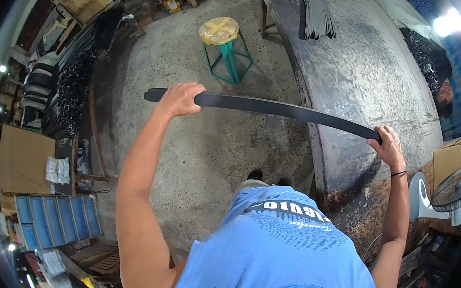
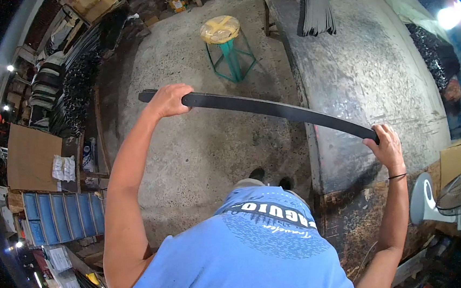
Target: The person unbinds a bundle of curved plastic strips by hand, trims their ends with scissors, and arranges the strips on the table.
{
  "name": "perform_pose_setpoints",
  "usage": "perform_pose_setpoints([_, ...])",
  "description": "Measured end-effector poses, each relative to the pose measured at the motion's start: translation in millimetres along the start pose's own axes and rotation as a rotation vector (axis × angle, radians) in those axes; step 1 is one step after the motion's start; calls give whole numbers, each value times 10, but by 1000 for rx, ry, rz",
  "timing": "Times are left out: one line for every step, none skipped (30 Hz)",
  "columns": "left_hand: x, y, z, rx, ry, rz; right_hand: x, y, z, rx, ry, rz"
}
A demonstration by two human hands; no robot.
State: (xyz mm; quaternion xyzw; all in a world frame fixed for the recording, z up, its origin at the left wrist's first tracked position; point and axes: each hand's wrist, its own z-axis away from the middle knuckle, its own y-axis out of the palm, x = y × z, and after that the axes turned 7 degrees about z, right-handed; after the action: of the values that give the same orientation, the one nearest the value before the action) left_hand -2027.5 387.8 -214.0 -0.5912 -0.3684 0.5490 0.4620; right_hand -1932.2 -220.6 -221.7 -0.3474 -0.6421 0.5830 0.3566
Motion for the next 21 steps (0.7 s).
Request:
perform_pose_setpoints([-14,-27,-6,3,-14,-7,-4,5,16,1,5,5])
perform_pose_setpoints([-18,-36,-24,5,-27,-14,-5,28,30,-27,1,18])
perform_pose_setpoints([-17,-23,-62,2,-24,-13,0,37,33,-56,-6,29])
perform_pose_setpoints([-12,-7,-107,-4,11,-2,11,18,43,-61,-12,29])
perform_pose_setpoints([17,-15,-124,-13,37,2,34,7,63,-58,28,33])
perform_pose_setpoints([41,-19,-144,-21,19,-9,57,28,74,-54,64,33])
perform_pose_setpoints([49,-5,-188,-16,22,5,13,80,101,-66,61,61])
perform_pose_setpoints([69,4,-224,-11,31,22,42,78,104,-71,50,57])
perform_pose_setpoints([108,0,-251,-17,27,20,67,45,108,-40,91,66])
perform_pose_setpoints([145,-3,-292,-18,41,6,76,31,123,-8,137,78])
perform_pose_setpoints([171,-10,-339,-16,59,-4,51,74,143,-46,148,78])
perform_pose_setpoints([190,-14,-392,-14,69,-1,34,95,149,-46,158,82])
perform_pose_setpoints([205,-16,-445,-9,71,2,39,102,165,-89,164,96])
perform_pose_setpoints([216,-6,-502,-1,77,5,65,107,193,-130,175,110])
perform_pose_setpoints([239,17,-563,8,100,11,106,110,194,-125,198,117])
perform_pose_setpoints([256,50,-639,-17,129,0,149,107,182,-106,246,143])
perform_pose_setpoints([240,107,-773,-37,179,-4,189,80,214,-84,316,176])
perform_pose_setpoints([288,221,-891,-93,252,-17,292,54,229,-83,379,210])
perform_pose_setpoints([229,288,-1014,-110,216,-16,354,28,261,-30,424,245])
perform_pose_setpoints([149,370,-1137,-140,222,-35,411,18,302,-18,466,273])
perform_pose_setpoints([75,434,-1257,-175,219,-60,429,39,356,21,513,284])
